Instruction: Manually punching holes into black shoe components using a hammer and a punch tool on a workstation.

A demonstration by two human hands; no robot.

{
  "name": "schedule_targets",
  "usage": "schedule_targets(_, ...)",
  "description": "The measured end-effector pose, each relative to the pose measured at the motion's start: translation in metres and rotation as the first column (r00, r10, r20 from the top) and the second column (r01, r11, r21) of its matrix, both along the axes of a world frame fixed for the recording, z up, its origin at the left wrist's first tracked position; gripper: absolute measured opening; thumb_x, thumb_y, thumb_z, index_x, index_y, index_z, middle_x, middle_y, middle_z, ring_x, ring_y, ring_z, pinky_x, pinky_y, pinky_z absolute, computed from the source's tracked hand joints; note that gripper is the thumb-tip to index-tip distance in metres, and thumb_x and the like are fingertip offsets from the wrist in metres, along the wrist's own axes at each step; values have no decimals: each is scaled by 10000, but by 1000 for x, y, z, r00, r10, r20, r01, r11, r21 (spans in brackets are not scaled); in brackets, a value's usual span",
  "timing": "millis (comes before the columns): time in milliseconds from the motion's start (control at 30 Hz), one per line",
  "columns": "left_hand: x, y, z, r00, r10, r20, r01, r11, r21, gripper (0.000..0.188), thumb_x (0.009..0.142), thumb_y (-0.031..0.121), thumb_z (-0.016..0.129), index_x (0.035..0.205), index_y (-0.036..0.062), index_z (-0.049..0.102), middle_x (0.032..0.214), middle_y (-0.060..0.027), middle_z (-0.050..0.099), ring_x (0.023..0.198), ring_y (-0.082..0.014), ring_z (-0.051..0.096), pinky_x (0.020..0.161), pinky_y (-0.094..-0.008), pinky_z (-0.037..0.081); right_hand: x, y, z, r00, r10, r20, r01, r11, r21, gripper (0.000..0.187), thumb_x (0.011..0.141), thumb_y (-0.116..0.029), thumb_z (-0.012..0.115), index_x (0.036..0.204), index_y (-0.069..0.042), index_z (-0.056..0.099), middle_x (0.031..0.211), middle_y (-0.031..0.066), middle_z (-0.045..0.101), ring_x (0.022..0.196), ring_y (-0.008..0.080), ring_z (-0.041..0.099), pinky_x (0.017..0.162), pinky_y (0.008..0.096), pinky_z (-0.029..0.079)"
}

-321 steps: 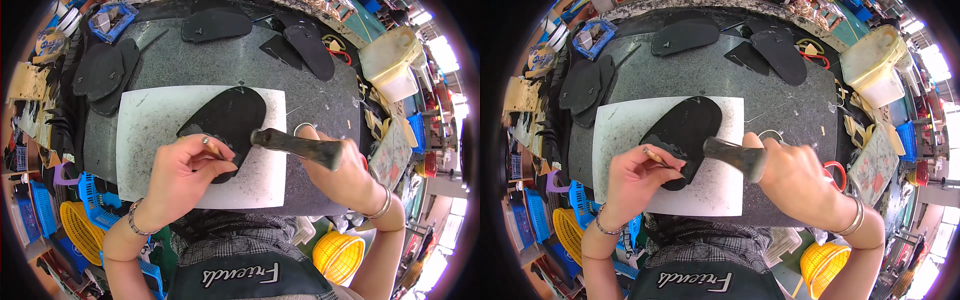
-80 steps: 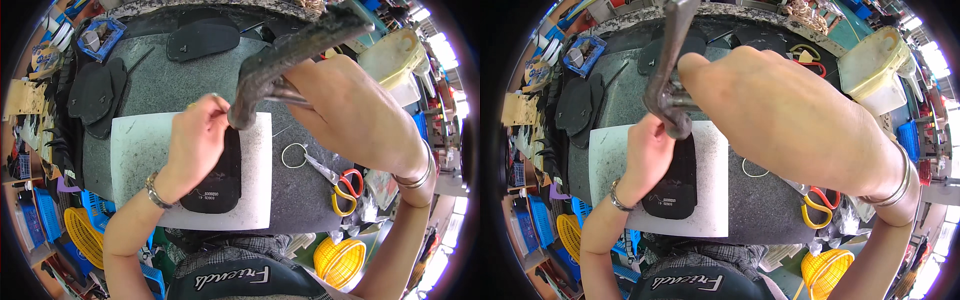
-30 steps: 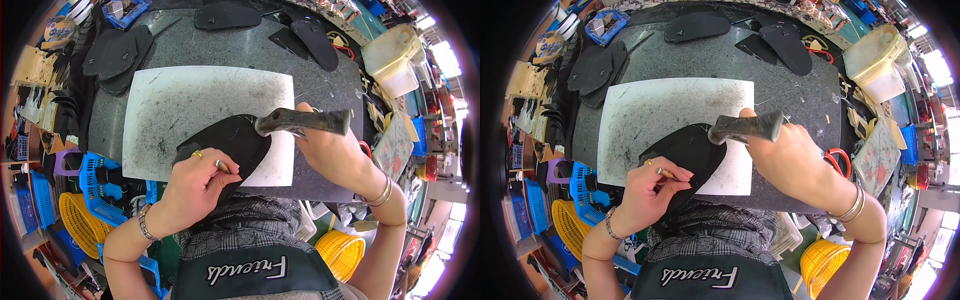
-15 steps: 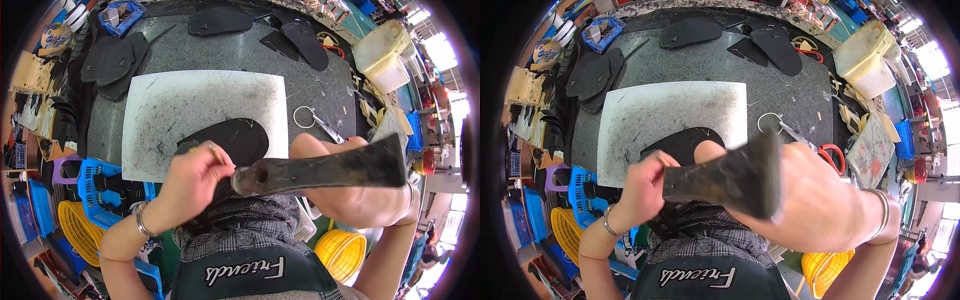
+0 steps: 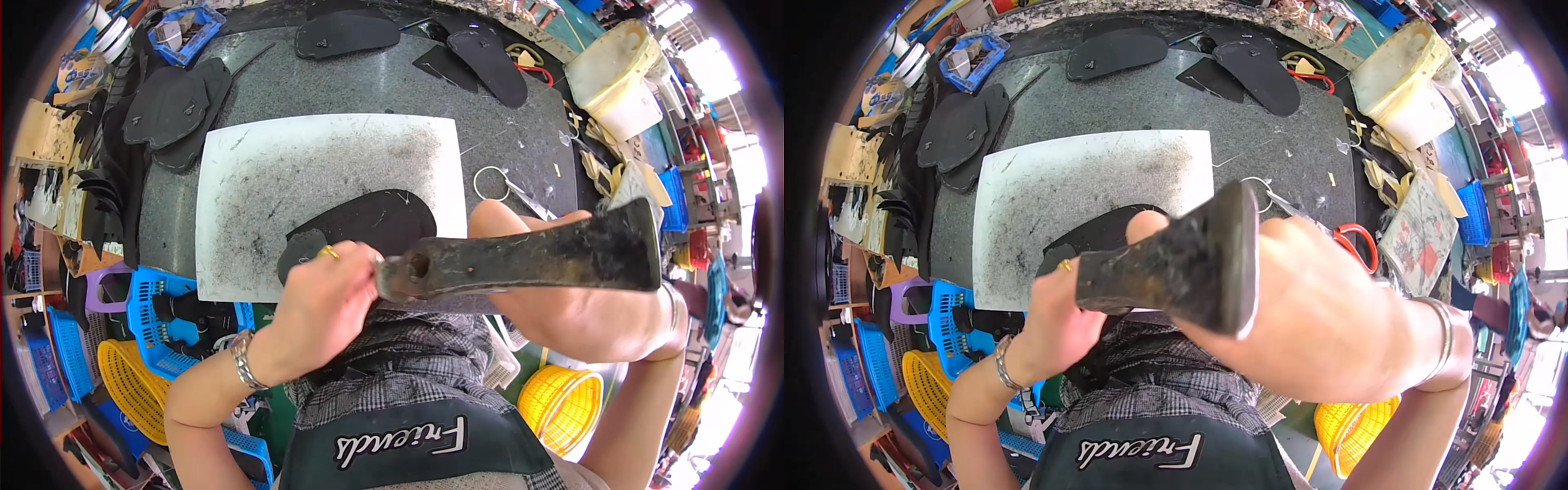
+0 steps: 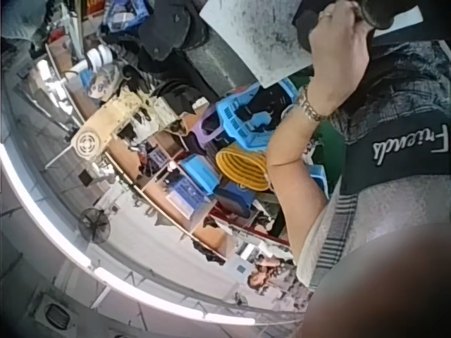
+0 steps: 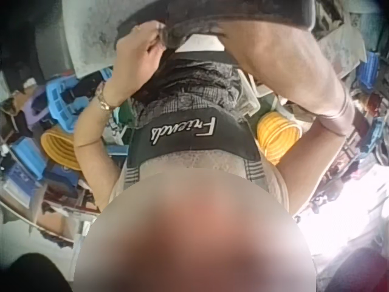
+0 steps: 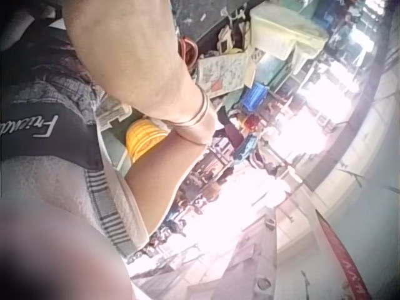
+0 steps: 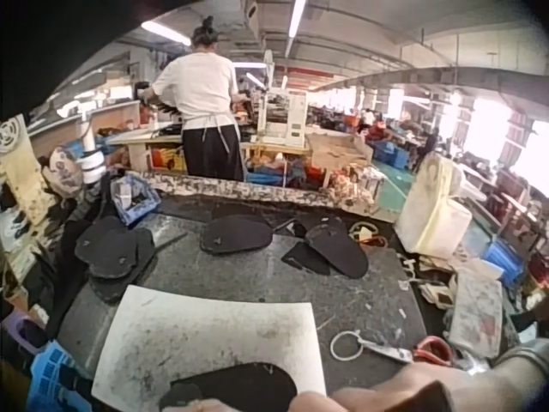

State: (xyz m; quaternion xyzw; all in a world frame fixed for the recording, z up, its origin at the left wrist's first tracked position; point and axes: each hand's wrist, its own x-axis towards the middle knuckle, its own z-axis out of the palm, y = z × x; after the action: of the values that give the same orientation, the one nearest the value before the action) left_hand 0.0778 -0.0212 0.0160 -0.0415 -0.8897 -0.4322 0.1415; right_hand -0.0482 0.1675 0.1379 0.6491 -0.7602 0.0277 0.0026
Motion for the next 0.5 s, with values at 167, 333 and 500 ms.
schedule_targets(167,-9,-3,-1,989,15,146,-67,930,361,49,847,-9,638,890,9,622,745,-86,666,653,-110,628,610,-237,484,1,3,-5,981,-41,188,103,936,-336,202,763,43,625,950,-23,583,845,87,548,681,191,574,536,290,439)
schedule_targets(333,2,-2,-6,996,55,67,-62,992,112,163,794,-25,657,940,45,650,778,-120,645,679,-225,656,608,-288,497,-3,5,4,964,-88,251,139,970,-197,329,721,79,644,1033,25,552,981,145,583,750,219,598,626,303,473)
schedule_targets(500,-13,4,-3,998,0,70,-8,992,122,101,796,-37,651,876,9,613,780,-116,635,657,-206,640,594,-277,490,-2,6,12,974,-67,216,52,996,72,277,784,-6,665,1043,13,568,857,72,581,639,188,569,529,327,433)
